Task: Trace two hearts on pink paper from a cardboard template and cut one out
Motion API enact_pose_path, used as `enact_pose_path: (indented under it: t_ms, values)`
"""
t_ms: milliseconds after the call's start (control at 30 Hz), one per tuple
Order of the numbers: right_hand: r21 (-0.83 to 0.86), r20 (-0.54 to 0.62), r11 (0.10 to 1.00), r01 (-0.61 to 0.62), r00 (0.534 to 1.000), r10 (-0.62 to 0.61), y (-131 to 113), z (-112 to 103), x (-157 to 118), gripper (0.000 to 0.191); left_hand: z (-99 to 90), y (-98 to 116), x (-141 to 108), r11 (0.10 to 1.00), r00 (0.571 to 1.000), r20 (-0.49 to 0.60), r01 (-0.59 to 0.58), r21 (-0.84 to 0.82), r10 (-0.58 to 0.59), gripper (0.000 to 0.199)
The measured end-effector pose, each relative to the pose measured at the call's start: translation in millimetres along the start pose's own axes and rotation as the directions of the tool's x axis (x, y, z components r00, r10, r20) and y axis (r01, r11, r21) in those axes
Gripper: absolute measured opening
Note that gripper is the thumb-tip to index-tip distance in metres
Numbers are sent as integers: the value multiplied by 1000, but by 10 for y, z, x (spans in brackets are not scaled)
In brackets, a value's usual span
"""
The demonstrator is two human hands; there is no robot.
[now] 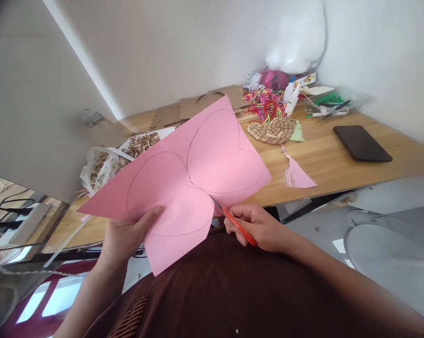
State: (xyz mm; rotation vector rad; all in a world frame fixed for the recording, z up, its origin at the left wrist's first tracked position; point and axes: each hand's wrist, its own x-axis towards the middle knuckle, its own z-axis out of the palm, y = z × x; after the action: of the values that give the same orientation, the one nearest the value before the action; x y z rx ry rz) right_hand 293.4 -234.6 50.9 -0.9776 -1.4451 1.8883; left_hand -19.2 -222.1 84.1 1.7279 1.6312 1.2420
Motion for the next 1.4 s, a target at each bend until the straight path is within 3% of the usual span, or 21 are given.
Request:
enact_pose_path:
  t_ms: [433,1400]
  values:
    - [-46,12,993,-104,994,105,-83,-34,3,54,-25,-9,-2,1000,999,44,-2,30,1,37]
    - [-83,28,995,-56,998,58,-161,-46,-4,50,-30,-34,94,1000,996,92,-10,23,8,41]
